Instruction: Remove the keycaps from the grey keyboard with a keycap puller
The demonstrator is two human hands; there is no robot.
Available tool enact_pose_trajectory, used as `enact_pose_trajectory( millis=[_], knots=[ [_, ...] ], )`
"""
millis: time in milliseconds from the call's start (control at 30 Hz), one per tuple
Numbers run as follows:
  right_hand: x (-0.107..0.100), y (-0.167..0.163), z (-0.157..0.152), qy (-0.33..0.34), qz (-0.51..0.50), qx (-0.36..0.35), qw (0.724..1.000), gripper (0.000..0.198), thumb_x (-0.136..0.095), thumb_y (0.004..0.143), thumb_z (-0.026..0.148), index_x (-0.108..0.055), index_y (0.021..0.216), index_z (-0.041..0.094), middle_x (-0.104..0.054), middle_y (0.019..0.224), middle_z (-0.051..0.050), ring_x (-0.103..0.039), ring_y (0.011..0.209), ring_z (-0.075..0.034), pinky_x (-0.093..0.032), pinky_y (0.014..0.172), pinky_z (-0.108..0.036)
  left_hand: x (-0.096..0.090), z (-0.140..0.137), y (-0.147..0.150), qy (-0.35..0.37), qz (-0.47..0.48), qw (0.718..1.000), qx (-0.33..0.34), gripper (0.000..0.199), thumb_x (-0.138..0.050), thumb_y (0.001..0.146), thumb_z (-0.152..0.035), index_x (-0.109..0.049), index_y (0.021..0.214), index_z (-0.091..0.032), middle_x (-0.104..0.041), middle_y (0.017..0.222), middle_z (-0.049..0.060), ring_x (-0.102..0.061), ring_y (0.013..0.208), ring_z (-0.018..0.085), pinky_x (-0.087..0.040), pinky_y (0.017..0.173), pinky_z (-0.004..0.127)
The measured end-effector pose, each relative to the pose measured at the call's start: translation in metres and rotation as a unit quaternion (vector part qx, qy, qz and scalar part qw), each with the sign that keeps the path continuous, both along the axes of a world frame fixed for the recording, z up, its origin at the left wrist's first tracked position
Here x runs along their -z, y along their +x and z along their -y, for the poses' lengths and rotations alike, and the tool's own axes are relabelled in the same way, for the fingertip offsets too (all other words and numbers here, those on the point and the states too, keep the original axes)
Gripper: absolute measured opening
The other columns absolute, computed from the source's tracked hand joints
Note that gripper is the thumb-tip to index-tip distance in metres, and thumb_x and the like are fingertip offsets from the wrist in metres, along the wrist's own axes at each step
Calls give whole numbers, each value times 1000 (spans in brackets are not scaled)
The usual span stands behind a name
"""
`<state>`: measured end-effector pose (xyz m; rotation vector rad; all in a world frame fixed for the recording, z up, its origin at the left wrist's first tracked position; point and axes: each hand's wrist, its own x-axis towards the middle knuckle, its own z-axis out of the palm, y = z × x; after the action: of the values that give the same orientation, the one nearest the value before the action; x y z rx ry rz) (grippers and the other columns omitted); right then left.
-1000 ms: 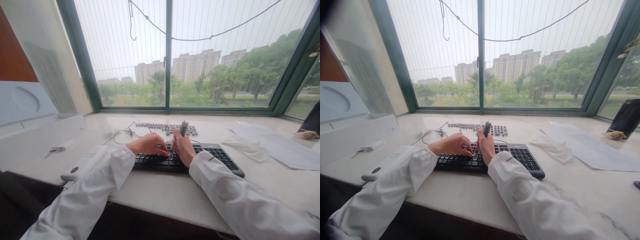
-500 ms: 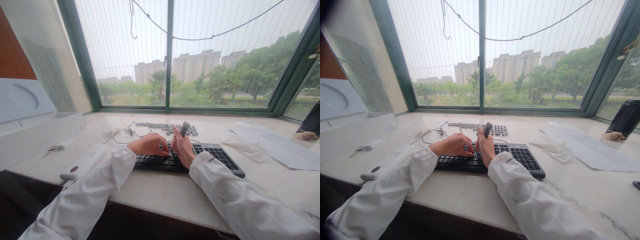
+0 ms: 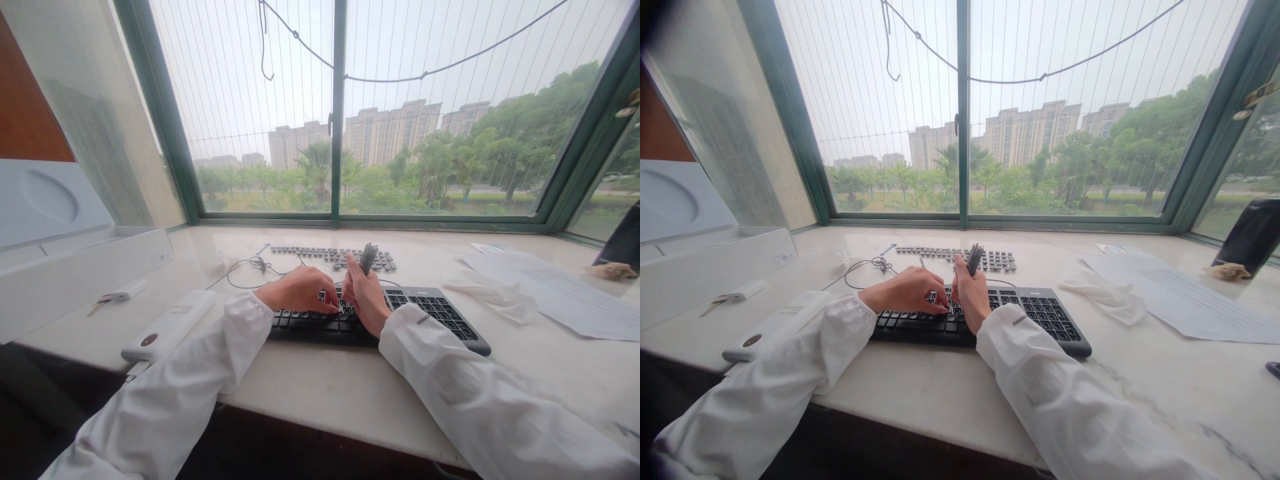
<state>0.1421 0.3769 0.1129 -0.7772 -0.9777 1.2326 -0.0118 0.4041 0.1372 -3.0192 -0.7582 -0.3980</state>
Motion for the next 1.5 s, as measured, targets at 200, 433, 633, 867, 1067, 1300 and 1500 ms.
enact_pose_trajectory(
  millis=[200, 433, 633, 867, 1067, 1300, 1500],
  knots=[
    [-1, 2, -4, -10, 8, -33, 999, 50, -61, 80, 48, -29, 53, 22, -21, 40, 10, -21, 34, -5, -17, 32, -20, 2, -1, 0, 5, -2, 1000, -8, 16, -64, 79, -40, -73, 81, -27, -69, 73, -4, -58, 61, 8, -33, 56, 20],
    [0, 6, -9, -24, 12, -40, 999, 49, -59, 82, 47, -27, 55, 23, -19, 42, 11, -17, 35, -5, -17, 32, -20, -1, 2, 0, -2, -2, 1000, -7, 14, -65, 79, -38, -73, 84, -28, -71, 77, -5, -59, 64, 8, -33, 57, 20],
    [-2, 3, -7, 1, 65, -53, 996, 47, -58, 82, 49, -32, 53, 22, -25, 40, 9, -22, 34, -6, -20, 34, -21, -1, 3, 0, 2, -11, 1000, -16, 11, -65, 77, -35, -74, 83, -29, -72, 80, -5, -62, 68, 10, -34, 58, 19],
    [-2, -1, -5, 37, 142, -22, 989, 50, -58, 77, 57, -36, 50, 21, -33, 37, 6, -33, 34, -8, -26, 35, -24, -4, 4, 1, 6, -14, 1000, -17, 11, -66, 76, -30, -73, 85, -29, -73, 87, -6, -65, 78, 12, -37, 61, 18],
    [1, 0, -7, 36, 132, -30, 990, 48, -59, 77, 56, -37, 53, 21, -33, 39, 7, -31, 35, -8, -27, 35, -23, -4, 4, 2, 15, -21, 999, -19, 12, -67, 75, -31, -73, 85, -29, -73, 89, -5, -65, 79, 12, -37, 62, 19],
    [-3, 4, -7, -4, 50, -54, 997, 43, -60, 80, 45, -31, 57, 22, -22, 42, 10, -19, 36, -6, -18, 34, -21, -3, 5, 2, 23, -15, 999, -30, 11, -66, 77, -36, -73, 83, -31, -71, 79, -7, -62, 68, 9, -33, 57, 20],
    [-5, 4, -3, -12, 50, -56, 997, 44, -62, 79, 47, -31, 57, 23, -21, 42, 11, -18, 37, -6, -18, 33, -21, -2, 5, 1, 21, -13, 999, -22, 12, -65, 77, -36, -73, 82, -30, -71, 80, -6, -62, 68, 9, -33, 57, 20]
  ],
)
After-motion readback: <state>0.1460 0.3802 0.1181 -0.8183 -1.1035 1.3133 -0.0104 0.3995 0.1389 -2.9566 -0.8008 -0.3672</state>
